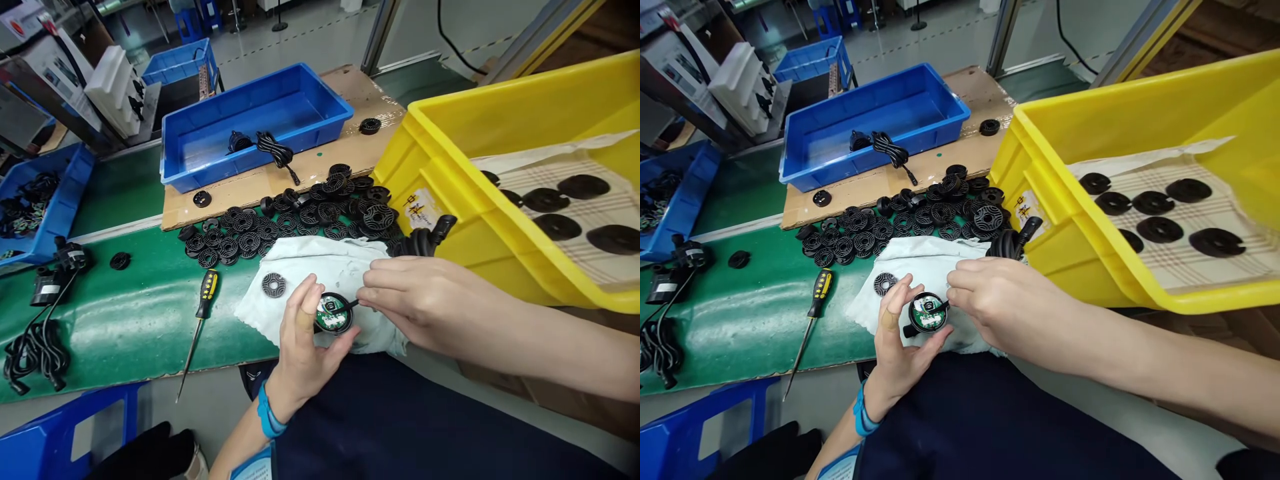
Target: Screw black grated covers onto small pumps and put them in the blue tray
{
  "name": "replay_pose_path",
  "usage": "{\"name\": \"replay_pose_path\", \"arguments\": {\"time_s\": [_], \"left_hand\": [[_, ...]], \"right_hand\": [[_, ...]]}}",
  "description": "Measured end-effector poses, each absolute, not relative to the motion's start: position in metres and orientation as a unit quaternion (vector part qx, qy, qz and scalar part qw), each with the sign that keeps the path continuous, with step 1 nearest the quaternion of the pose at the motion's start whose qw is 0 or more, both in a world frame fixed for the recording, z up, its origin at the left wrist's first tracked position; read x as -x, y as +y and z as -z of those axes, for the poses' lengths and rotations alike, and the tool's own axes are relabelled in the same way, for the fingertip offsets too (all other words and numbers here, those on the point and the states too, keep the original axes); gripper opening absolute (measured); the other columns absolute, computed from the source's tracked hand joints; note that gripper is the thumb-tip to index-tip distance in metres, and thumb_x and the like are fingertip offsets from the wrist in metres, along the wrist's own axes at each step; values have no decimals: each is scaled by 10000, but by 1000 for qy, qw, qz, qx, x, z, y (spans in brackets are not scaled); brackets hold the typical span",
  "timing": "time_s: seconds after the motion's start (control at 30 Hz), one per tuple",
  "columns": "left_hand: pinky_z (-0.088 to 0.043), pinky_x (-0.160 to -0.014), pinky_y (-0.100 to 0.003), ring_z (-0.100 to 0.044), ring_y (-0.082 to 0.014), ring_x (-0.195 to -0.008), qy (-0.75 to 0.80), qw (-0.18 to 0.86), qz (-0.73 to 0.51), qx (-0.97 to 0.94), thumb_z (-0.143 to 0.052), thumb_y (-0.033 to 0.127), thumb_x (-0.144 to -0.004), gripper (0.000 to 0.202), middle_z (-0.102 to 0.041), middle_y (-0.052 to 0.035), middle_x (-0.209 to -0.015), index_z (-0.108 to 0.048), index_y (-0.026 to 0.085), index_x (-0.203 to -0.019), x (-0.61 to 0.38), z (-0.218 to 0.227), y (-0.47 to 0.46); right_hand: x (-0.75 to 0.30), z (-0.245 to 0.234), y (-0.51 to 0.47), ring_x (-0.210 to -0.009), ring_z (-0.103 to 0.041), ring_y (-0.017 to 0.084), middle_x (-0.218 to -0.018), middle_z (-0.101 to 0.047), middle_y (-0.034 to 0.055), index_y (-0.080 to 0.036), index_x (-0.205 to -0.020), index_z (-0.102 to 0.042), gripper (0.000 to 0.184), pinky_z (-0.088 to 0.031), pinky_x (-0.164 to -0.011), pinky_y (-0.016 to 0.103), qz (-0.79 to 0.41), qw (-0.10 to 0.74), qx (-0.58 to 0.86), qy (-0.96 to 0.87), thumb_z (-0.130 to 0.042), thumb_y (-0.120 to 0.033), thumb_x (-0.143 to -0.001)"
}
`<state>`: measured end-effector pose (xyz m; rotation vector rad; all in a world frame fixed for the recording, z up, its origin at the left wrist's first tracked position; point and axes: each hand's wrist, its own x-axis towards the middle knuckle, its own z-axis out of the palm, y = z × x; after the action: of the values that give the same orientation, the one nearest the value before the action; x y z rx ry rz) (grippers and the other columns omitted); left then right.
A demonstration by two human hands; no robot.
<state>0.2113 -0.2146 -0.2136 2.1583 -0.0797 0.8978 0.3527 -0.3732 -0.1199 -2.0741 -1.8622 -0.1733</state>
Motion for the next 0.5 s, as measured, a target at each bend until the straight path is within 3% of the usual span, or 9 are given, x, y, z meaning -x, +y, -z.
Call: {"name": "replay_pose_path", "arguments": {"time_s": [0.17, 0.2, 0.33, 0.4, 0.5], "left_hand": [[-534, -1133, -562, -578, -352, -1398, -28, 420, -347, -838, -693, 656, -906, 925, -534, -224, -1516, -296, 221, -1619, -206, 211, -193], [-521, -1129, -564, -583, -349, -1377, 0, 411, -350, -841, -652, 677, -924, 890, -539, -219, -1504, -323, 212, -1609, -204, 211, -184], [-521, -1008, -530, -611, -319, -1160, 159, 250, -324, -898, -677, 503, -972, 598, -633, -169, -1228, -549, 163, -1447, -200, 221, -148], [-529, -927, -514, -596, -318, -1055, 179, 176, -252, -935, -723, 498, -935, 601, -625, -148, -1113, -596, 133, -1396, -202, 230, -135], [-538, -873, -484, -579, -311, -985, 165, 149, -167, -961, -771, 476, -897, 617, -609, -122, -1045, -622, 115, -1375, -209, 243, -126]], "right_hand": [[-353, 119, -372, -658, -526, 202, -698, -561, 27, -169, -793, -692, 300, -378, -623, 325, 69, 158, 731, -660, -483, 19, -900], [-353, 120, -372, -656, -522, 204, -695, -556, 26, -172, -789, -688, 310, -381, -621, 329, 70, 157, 733, -659, -475, 24, -899], [-354, 120, -371, -660, -519, 203, -701, -556, 24, -180, -792, -678, 313, -397, -621, 336, 73, 157, 731, -660, -476, 32, -902], [-354, 120, -371, -669, -525, 202, -709, -561, 25, -181, -805, -678, 304, -408, -628, 339, 71, 157, 730, -661, -483, 28, -907], [-354, 120, -371, -681, -538, 203, -717, -572, 27, -184, -821, -683, 304, -421, -633, 340, 67, 155, 732, -660, -482, 23, -917]]}}
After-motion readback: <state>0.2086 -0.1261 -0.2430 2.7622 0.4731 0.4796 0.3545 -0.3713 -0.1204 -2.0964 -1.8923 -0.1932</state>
